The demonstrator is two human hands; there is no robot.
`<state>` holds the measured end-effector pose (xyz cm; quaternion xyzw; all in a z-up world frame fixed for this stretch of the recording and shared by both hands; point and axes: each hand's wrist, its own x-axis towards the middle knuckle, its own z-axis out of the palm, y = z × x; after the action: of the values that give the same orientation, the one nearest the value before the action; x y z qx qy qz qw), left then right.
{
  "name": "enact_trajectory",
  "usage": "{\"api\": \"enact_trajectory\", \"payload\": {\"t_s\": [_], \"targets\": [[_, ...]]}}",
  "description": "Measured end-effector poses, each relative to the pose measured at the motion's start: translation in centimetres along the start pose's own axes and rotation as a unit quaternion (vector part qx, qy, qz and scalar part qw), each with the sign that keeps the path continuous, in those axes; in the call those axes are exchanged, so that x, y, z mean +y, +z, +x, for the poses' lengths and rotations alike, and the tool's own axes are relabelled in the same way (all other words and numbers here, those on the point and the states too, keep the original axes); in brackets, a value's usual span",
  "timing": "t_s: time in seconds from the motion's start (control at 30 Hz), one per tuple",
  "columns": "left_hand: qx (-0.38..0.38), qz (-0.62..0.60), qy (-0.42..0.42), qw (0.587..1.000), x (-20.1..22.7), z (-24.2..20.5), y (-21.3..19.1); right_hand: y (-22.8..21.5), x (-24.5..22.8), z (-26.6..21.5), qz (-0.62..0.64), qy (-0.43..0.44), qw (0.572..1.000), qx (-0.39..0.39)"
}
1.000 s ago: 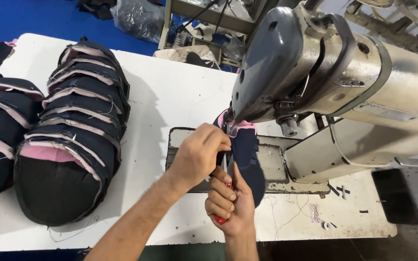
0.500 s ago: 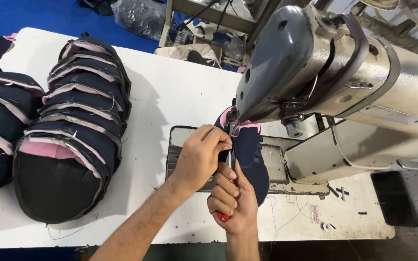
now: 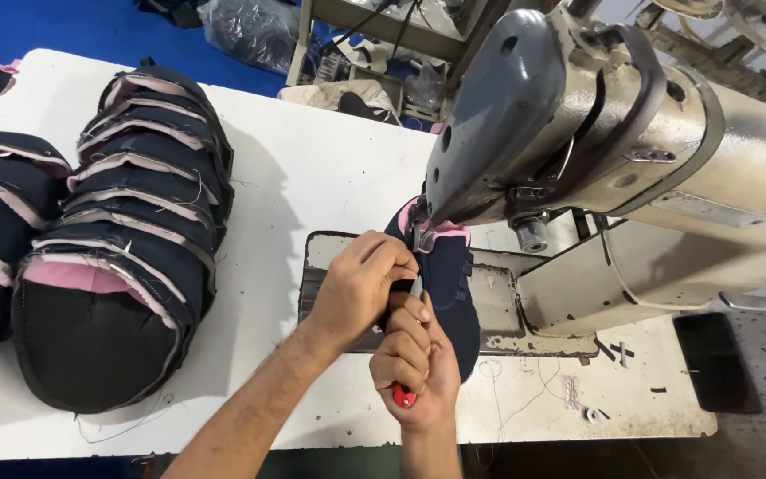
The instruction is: The person operates a sewing machine to stitch a dark blue slipper with pink lining. They guide the slipper under the needle, sew along the edges, and use red scissors to cut the thread. The person then picks up another slipper and prepares it for sewing.
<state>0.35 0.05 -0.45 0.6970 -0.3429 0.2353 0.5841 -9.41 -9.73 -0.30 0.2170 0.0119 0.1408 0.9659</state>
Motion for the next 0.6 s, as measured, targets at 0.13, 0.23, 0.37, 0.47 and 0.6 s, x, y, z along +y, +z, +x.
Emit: {"api": "enact_trajectory", "payload": {"t_s": [0.13,0.23,0.37,0.47,0.6], "targets": [[0.001,0.012,0.030,0.999,0.0,0.1,0.0,0.5,-0.7,0.0,-0.022,0.012,1.000,0.007],[-0.016,0.005,0.044,0.999,-0.2,0.1,0.0,0.9,-1.0,0.0,-0.046,0.022,0.997,0.054],[-0.001,0.013,0.073,0.997,0.0,0.2,-0.3,1.0,-1.3,0.2,-0.064,0.017,0.994,0.089],[0.012,0.004,0.052,0.999,-0.2,0.0,0.2,0.5,-1.7,0.6,-0.082,0.022,0.993,0.081],[0.028,-0.073,-0.053,0.996,0.0,-0.5,0.6,-0.3,-2.1,0.7,-0.125,0.022,0.990,0.057]]}}
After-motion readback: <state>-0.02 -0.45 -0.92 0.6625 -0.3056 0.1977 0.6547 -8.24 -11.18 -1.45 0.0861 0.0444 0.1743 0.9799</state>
